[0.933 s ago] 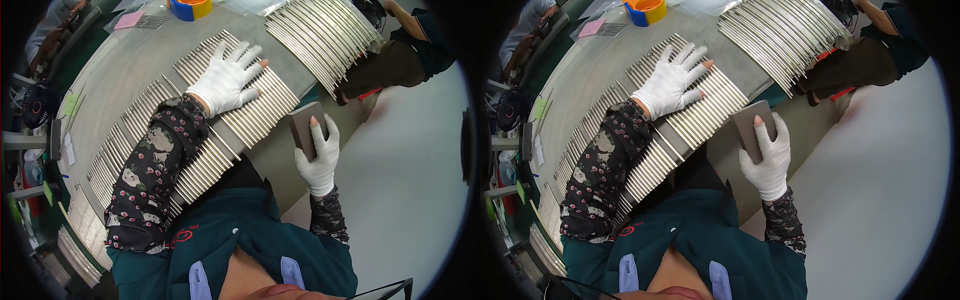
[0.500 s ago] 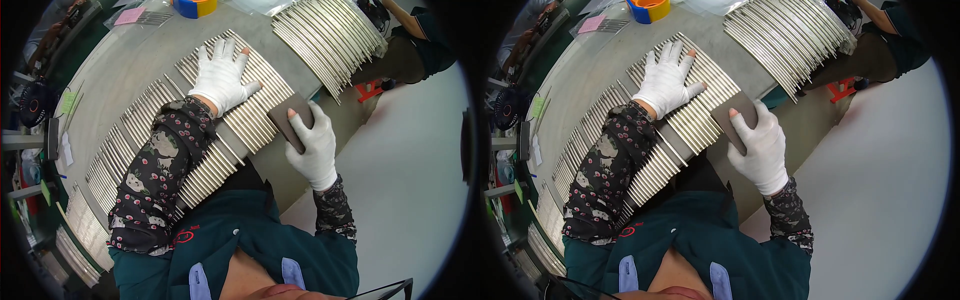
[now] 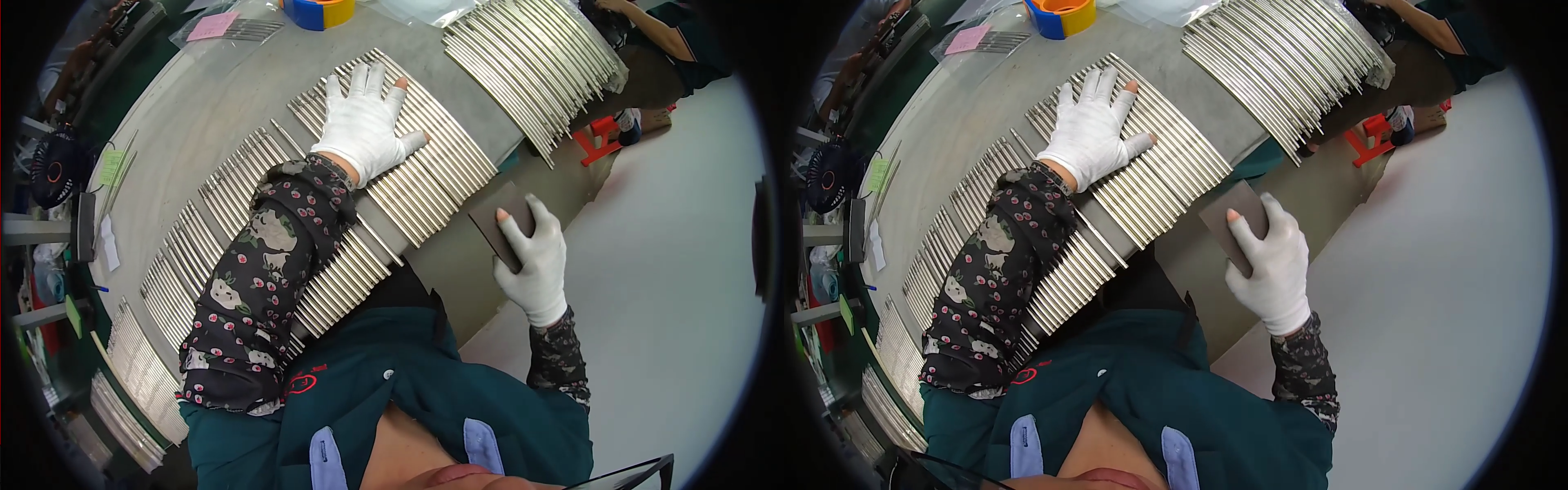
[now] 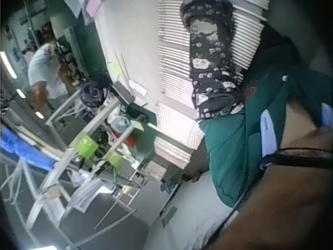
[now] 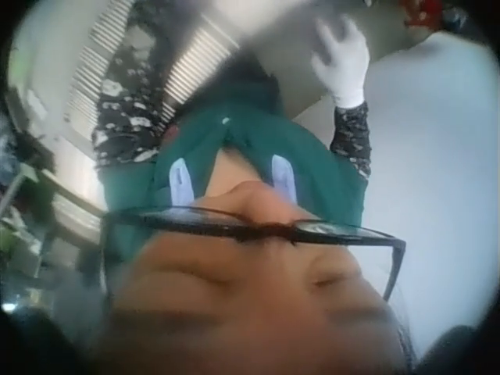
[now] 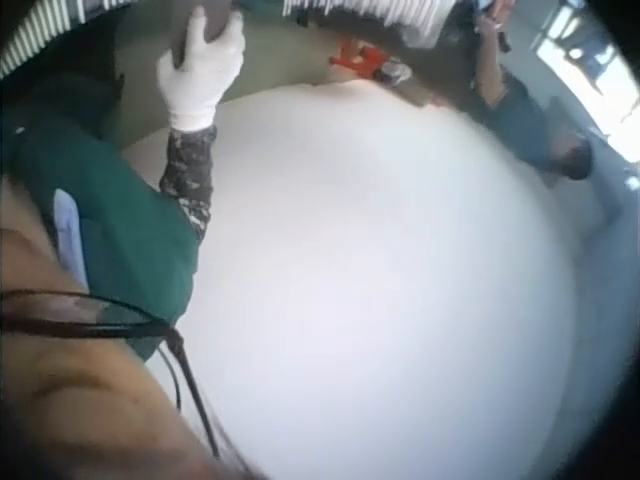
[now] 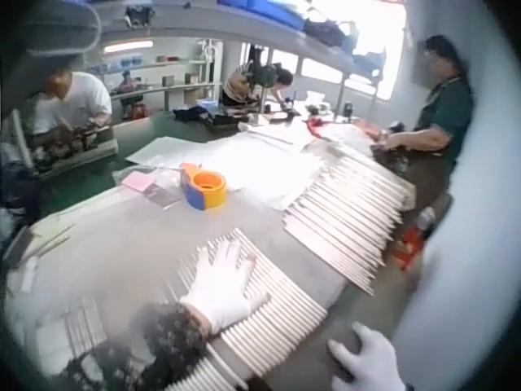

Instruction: The recorder uses a sanding block to polish or smooth several thin metal or plastic rods on a workbench.

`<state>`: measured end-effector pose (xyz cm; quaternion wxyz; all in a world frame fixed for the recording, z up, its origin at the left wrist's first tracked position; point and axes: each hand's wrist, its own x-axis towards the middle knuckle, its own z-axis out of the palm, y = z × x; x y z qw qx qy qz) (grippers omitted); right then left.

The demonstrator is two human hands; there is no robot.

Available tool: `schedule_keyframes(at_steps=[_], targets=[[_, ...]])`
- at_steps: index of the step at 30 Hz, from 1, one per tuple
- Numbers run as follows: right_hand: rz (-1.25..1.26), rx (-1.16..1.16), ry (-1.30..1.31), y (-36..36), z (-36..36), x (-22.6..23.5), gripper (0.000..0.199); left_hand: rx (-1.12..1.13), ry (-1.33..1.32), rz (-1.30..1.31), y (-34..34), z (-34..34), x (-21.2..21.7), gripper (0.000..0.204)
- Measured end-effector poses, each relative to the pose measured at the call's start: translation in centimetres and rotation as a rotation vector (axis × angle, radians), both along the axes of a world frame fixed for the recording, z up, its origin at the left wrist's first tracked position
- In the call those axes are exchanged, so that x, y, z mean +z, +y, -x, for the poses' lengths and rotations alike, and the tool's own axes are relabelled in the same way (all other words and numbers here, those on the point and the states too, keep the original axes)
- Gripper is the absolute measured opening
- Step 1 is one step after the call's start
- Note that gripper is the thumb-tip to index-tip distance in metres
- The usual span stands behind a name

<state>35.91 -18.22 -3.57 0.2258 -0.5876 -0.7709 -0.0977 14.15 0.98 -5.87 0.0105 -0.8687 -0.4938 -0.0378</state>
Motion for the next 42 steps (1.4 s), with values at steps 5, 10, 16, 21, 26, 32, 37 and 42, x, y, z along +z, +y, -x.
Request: schedule_keyframes(at_steps=[5,10,16,21,26,32,37,42], targets=[[0.180,-0.134,0.097,-4.2,-2.1,-0.8,0.064,0.014,0.010,-0.005,-0.1,0.0,0.4,0.088],[0.137,-0.081,0.104,-2.1,-0.5,0.0,0.068,-0.001,-0.026,-0.014,0.3,0.7,0.7,0.089],[0.090,-0.042,0.068,-0.1,1.1,1.7,0.068,0.008,-0.022,-0.008,0.3,1.1,0.9,0.088],[0.042,0.006,-0.017,3.5,3.8,1.4,0.064,0.010,-0.028,0.007,0.6,1.6,0.9,0.087],[0.097,0.025,-0.060,3.1,3.5,1.8,0.061,0.020,-0.032,-0.031,0.6,2.0,0.6,0.087],[0.147,-0.149,0.020,-1.7,0.1,1.3,0.062,0.021,-0.032,-0.051,0.9,1.6,0.3,0.087],[0.148,-0.077,0.088,-1.1,0.6,0.8,0.064,0.032,-0.032,-0.065,1.3,1.6,0.2,0.086],[0.149,-0.030,0.119,-0.7,1.2,1.8,0.068,0.025,-0.046,-0.068,1.0,1.0,-0.1,0.086]])
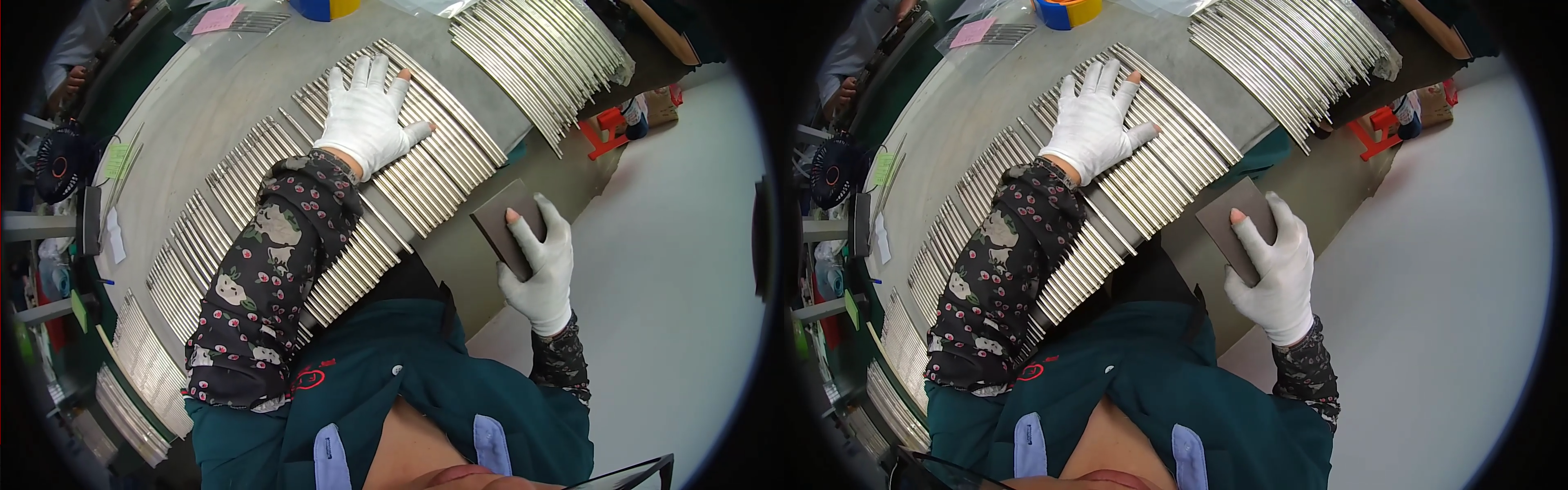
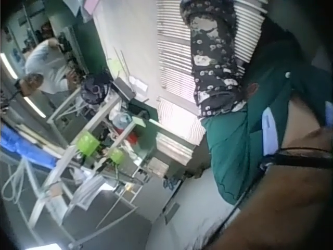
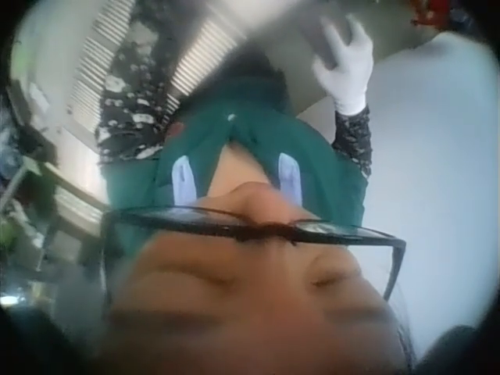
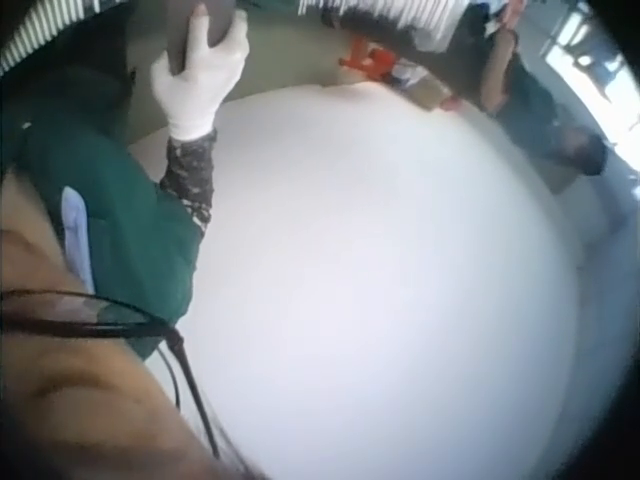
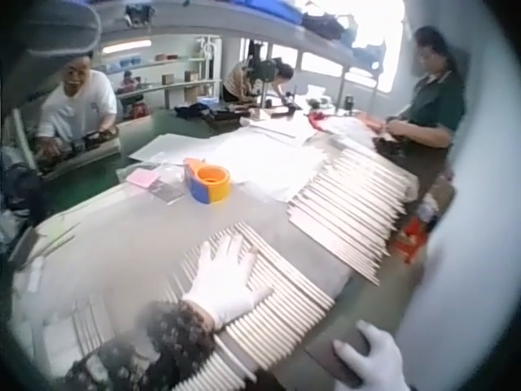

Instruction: The recorder uses a sanding block to polish or smooth several thin metal or plastic rods on a workbench.

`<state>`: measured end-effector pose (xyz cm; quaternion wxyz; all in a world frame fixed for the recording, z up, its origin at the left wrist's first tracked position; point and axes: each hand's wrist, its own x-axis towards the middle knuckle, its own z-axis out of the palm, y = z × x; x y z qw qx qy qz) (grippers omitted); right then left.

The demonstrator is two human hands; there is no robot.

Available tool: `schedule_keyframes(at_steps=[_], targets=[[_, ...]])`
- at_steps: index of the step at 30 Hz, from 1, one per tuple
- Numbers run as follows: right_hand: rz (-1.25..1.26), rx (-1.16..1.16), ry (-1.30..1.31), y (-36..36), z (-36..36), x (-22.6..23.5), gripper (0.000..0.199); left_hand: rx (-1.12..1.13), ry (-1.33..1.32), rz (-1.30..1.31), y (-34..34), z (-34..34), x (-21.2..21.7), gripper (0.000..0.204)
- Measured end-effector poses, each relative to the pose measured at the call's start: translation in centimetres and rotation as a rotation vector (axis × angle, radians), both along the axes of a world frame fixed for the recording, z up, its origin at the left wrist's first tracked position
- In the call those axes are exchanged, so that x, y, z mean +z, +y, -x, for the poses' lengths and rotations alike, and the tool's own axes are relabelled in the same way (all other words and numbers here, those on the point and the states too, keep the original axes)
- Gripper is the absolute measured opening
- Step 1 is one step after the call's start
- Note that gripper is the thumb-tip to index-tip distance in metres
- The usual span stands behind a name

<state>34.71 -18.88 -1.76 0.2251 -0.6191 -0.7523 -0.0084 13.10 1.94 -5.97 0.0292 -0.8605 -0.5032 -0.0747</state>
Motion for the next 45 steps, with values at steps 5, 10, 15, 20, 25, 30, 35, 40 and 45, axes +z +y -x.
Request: schedule_keyframes(at_steps=[5,10,15,20,25,30,35,40,45], targets=[[0.010,0.051,0.017,0.3,0.8,0.2,0.070,-0.006,0.002,0.008,-0.4,0.0,-0.3,0.085],[0.018,0.045,-0.011,0.6,1.7,0.0,0.071,-0.008,-0.013,-0.018,-0.2,0.2,-0.6,0.085],[0.013,0.010,0.011,0.7,2.8,-0.7,0.071,-0.002,0.007,-0.009,0.4,0.9,-0.6,0.086],[-0.013,0.015,0.008,1.2,3.7,-0.5,0.070,-0.010,0.004,-0.011,1.1,1.3,-0.1,0.086],[0.009,0.083,0.024,2.8,3.3,0.1,0.065,0.004,-0.012,0.028,0.2,-0.3,0.8,0.086],[0.039,0.048,0.041,1.3,-0.9,1.1,0.062,0.014,0.020,0.052,0.0,-3.0,2.2,0.084],[0.073,-0.174,0.033,-3.8,-2.6,0.1,0.062,-0.032,0.037,0.021,-0.4,-3.4,2.4,0.080],[0.003,-0.178,0.152,-4.9,-1.4,-1.1,0.064,-0.091,0.003,0.010,-2.0,-2.1,1.8,0.075],[-0.096,-0.139,0.339,-1.3,-2.1,-3.1,0.066,-0.105,0.020,0.039,-1.3,-2.5,2.6,0.072]])
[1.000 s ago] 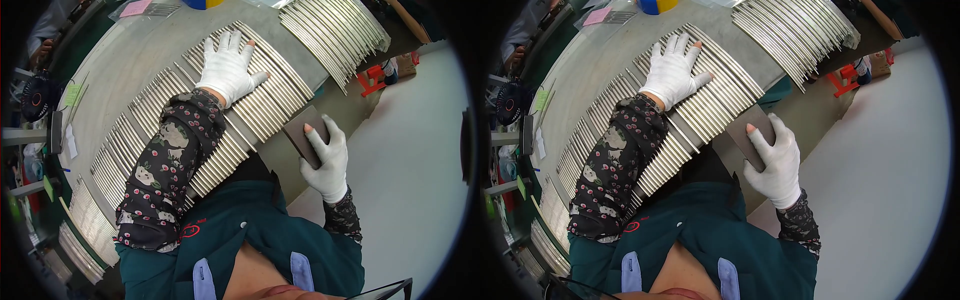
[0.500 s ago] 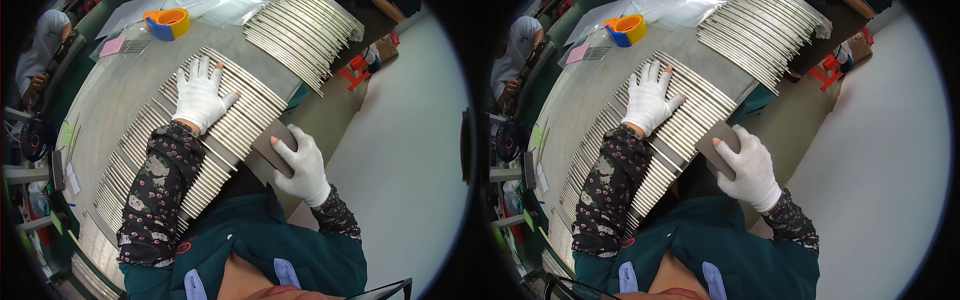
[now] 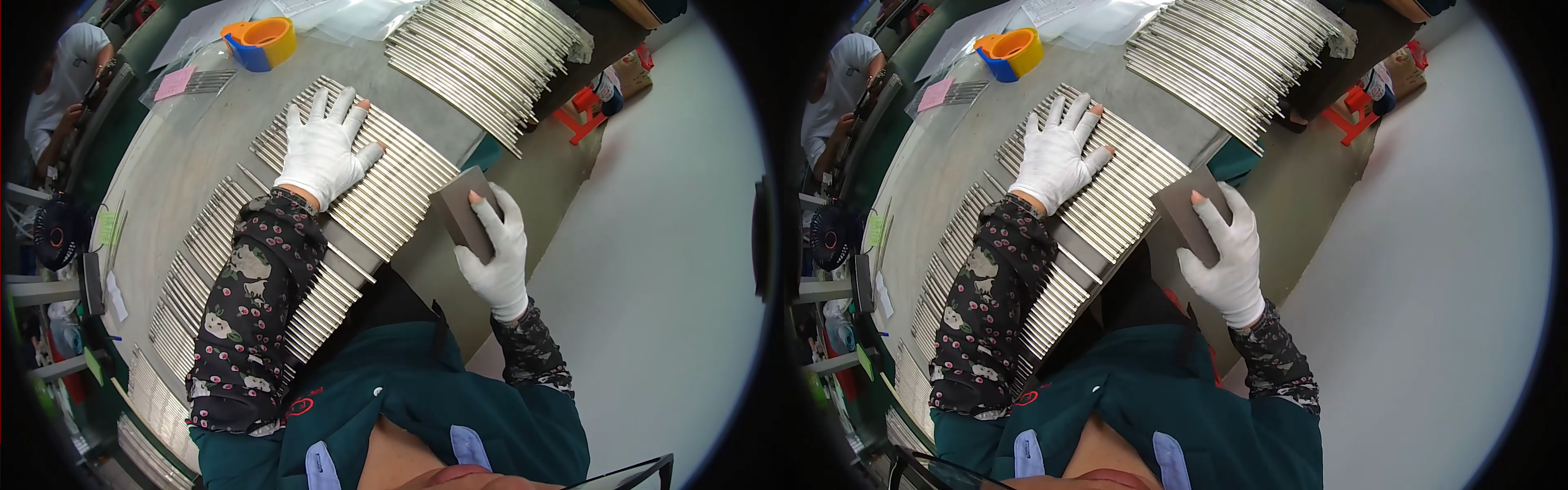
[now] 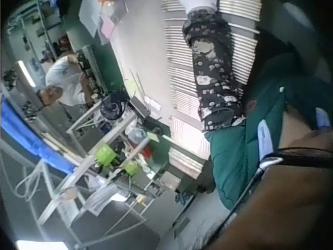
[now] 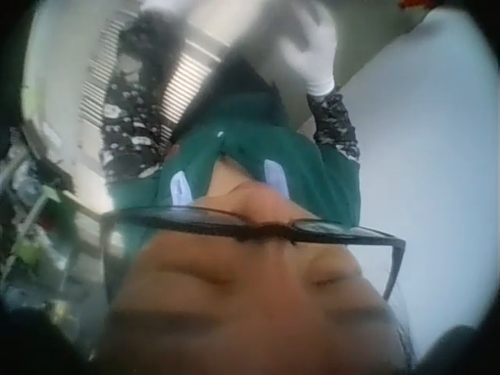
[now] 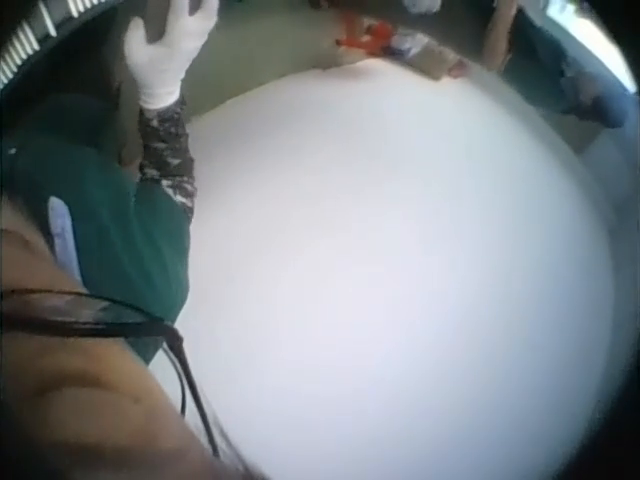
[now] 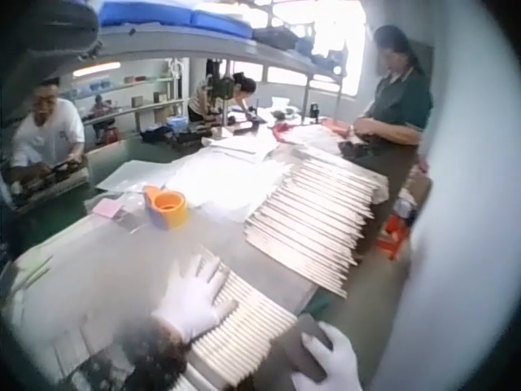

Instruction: The recorder uses a sanding block to polish or smooth several thin metal or plastic rods on a workbench.

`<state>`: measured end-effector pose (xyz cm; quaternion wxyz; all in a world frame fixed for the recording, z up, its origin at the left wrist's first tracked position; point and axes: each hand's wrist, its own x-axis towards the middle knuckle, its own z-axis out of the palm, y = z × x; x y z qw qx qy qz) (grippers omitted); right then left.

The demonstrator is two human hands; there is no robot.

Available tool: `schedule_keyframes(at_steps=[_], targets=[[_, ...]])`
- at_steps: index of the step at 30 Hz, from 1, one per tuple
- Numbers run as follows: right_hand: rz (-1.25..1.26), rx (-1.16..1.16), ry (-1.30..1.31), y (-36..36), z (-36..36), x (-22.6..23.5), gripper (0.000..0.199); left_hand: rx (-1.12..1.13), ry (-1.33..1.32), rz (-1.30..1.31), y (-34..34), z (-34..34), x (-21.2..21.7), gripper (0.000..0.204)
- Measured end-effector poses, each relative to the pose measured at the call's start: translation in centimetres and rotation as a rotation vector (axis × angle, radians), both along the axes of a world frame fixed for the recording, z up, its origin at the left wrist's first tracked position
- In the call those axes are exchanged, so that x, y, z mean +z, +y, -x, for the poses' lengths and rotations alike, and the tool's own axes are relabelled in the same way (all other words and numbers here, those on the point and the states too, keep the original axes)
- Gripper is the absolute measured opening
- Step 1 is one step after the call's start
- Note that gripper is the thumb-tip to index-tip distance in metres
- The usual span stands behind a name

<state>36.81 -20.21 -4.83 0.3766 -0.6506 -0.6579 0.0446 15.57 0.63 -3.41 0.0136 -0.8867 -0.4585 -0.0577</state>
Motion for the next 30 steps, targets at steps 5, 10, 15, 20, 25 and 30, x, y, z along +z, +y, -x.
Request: schedule_keyframes(at_steps=[5,10,15,20,25,30], targets=[[0.207,-0.211,0.137,-1.2,0.0,-4.0,0.068,-0.011,-0.020,0.004,0.8,0.7,0.3,0.073],[0.216,-0.087,0.063,-5.5,1.3,-8.3,0.065,-0.054,-0.116,-0.114,0.1,2.9,-2.2,0.071],[0.053,-0.129,0.118,-1.7,-4.1,-13.0,0.068,-0.324,-0.259,-0.237,0.5,4.5,-4.9,0.076],[-0.078,-0.199,0.141,-3.5,-1.0,-12.1,0.067,-0.394,-0.298,0.072,-7.9,19.9,-4.5,0.077],[-0.176,-0.041,0.073,-7.0,8.4,-7.1,0.078,-0.314,0.126,0.025,-16.7,29.1,-2.5,0.073],[-0.242,0.215,-0.101,-9.6,12.9,-3.6,0.089,-0.289,0.105,-0.013,-19.0,28.3,-0.5,0.069]])
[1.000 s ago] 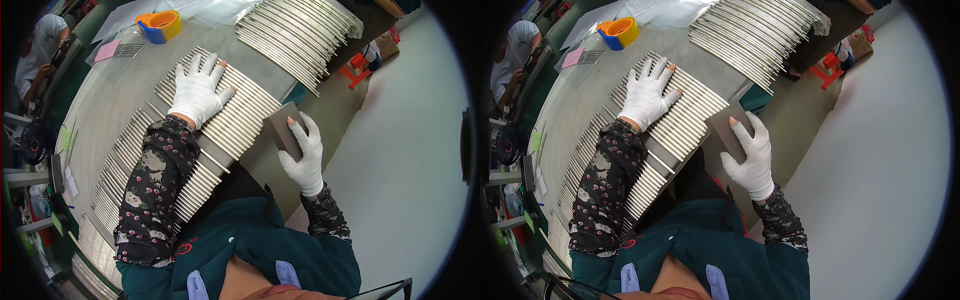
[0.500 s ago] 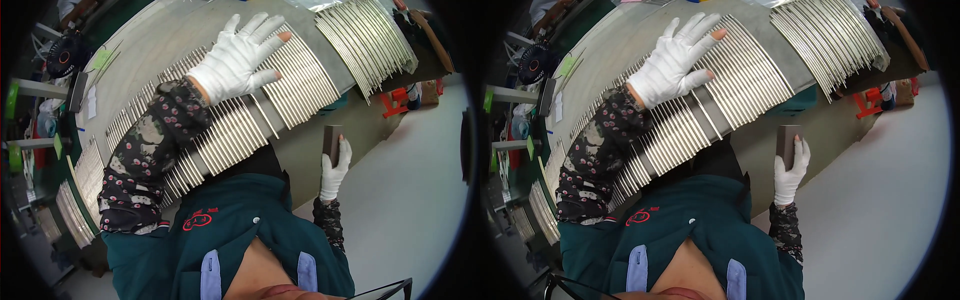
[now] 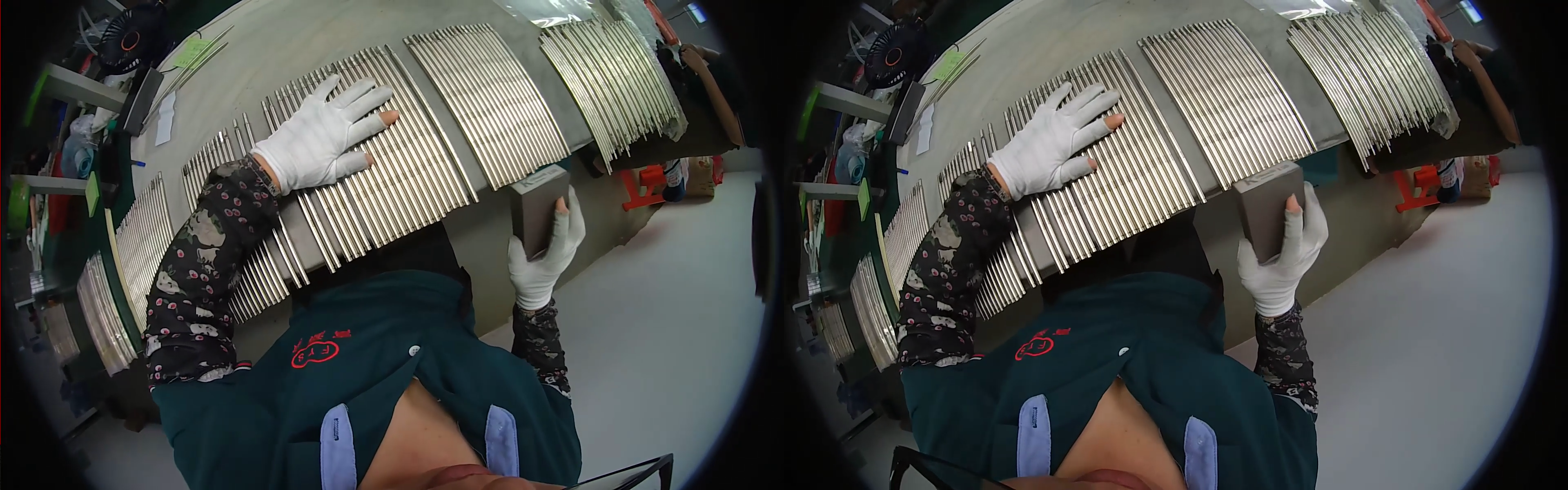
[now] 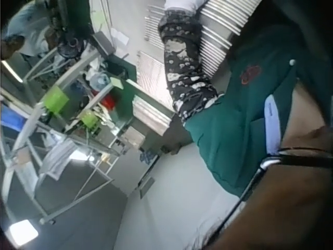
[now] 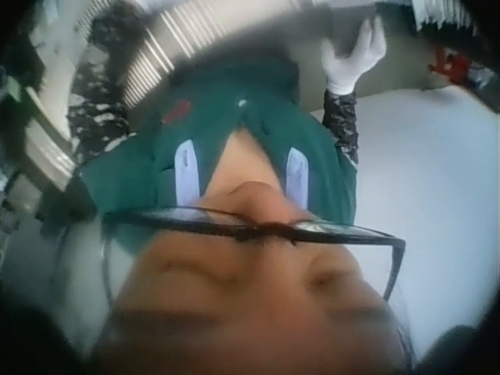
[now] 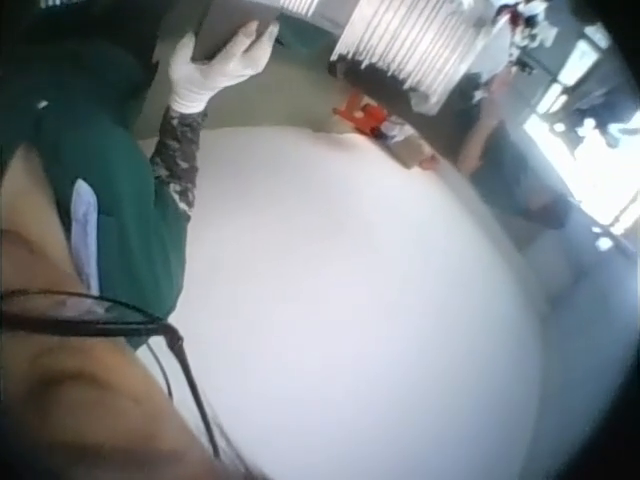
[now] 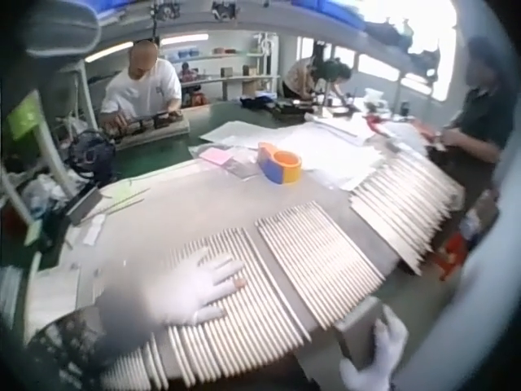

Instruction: The recorder uses a sanding block to polish or smooth several thin metal or plastic rods on a workbench.

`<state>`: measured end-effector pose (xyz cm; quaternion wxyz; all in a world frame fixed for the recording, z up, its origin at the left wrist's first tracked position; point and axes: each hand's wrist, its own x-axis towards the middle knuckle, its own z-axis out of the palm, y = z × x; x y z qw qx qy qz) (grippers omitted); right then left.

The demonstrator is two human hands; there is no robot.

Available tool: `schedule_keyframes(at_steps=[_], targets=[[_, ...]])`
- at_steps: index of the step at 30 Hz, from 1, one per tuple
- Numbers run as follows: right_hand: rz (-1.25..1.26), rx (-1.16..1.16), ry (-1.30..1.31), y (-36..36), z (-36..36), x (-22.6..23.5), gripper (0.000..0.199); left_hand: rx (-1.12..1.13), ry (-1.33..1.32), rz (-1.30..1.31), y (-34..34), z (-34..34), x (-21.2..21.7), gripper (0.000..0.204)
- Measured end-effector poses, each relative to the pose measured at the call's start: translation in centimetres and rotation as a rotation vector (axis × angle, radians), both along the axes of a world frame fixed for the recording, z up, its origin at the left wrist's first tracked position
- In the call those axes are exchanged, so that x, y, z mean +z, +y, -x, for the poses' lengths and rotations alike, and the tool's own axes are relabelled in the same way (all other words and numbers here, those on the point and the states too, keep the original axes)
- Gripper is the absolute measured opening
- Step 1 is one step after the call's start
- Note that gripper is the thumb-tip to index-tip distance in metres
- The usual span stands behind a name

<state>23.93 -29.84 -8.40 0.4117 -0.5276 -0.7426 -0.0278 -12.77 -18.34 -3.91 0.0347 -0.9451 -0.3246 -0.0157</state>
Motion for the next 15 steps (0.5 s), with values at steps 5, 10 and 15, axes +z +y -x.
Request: schedule_keyframes(at_steps=[5,10,15], targets=[[-0.172,0.225,-0.135,1.8,-1.6,1.2,0.105,0.020,-0.014,-0.010,1.3,-5.6,-1.0,0.066],[-0.007,0.608,-0.445,3.3,-2.5,-0.9,0.068,0.019,-0.056,-0.057,3.1,-8.7,-1.5,0.067],[0.077,0.786,-0.614,0.7,-2.6,-1.0,0.051,0.011,-0.015,-0.017,2.3,-7.4,-1.3,0.067]])
